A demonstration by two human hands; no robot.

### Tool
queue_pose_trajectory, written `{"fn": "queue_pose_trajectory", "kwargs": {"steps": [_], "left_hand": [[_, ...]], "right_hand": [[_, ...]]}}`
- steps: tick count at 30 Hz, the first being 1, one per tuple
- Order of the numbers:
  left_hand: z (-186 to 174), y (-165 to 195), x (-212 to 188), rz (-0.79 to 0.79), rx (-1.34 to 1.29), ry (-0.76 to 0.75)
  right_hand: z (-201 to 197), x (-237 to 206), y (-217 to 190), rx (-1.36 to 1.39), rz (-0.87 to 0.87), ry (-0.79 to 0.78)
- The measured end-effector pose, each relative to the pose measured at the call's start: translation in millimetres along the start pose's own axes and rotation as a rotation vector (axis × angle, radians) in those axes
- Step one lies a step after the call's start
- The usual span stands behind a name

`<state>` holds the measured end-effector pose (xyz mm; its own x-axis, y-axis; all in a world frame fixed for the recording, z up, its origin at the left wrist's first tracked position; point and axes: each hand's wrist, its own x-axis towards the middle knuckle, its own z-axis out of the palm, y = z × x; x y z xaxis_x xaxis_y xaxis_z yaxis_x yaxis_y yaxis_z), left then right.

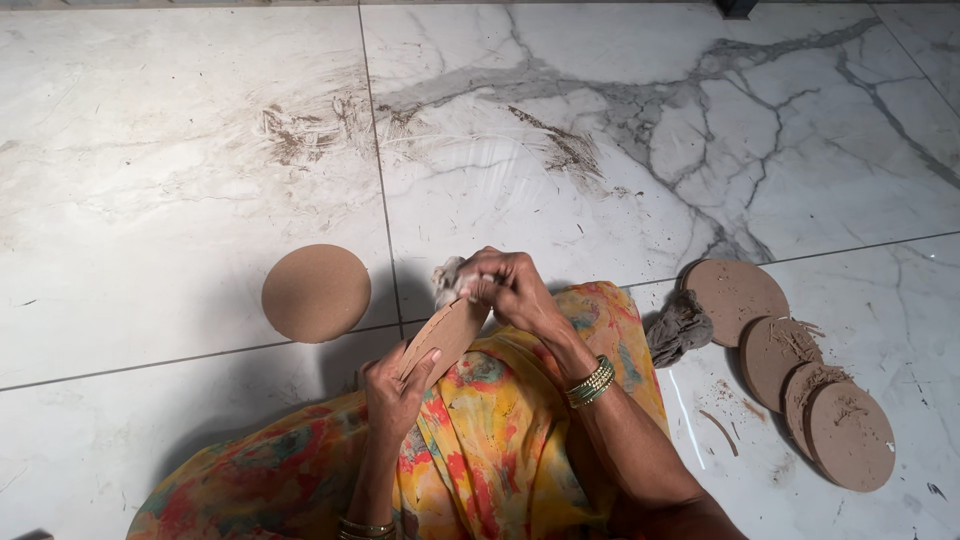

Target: The person sits on the floor and wipes round wooden discs one at a time with a cloth, rubbing the faces and edges of each disc and setting finished discs aside with the others.

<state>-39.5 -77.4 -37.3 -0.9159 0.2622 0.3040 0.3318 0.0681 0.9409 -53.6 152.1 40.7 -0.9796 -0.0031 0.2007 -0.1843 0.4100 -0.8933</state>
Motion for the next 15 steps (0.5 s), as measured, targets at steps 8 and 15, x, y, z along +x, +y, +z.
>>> {"fn": "queue_pose_trajectory", "kwargs": {"steps": [8, 15], "left_hand": [[-4.4, -7.1, -2.0, -0.133, -0.129, 0.020], [-7.3, -5.6, 1.4, -0.141, -0.060, 0.012]], "right_hand": [[-11.4, 3.7, -8.4, 0.213, 0.294, 0.485], [8.6, -9.0, -38.3, -0.033, -0.083, -0.004]]}}
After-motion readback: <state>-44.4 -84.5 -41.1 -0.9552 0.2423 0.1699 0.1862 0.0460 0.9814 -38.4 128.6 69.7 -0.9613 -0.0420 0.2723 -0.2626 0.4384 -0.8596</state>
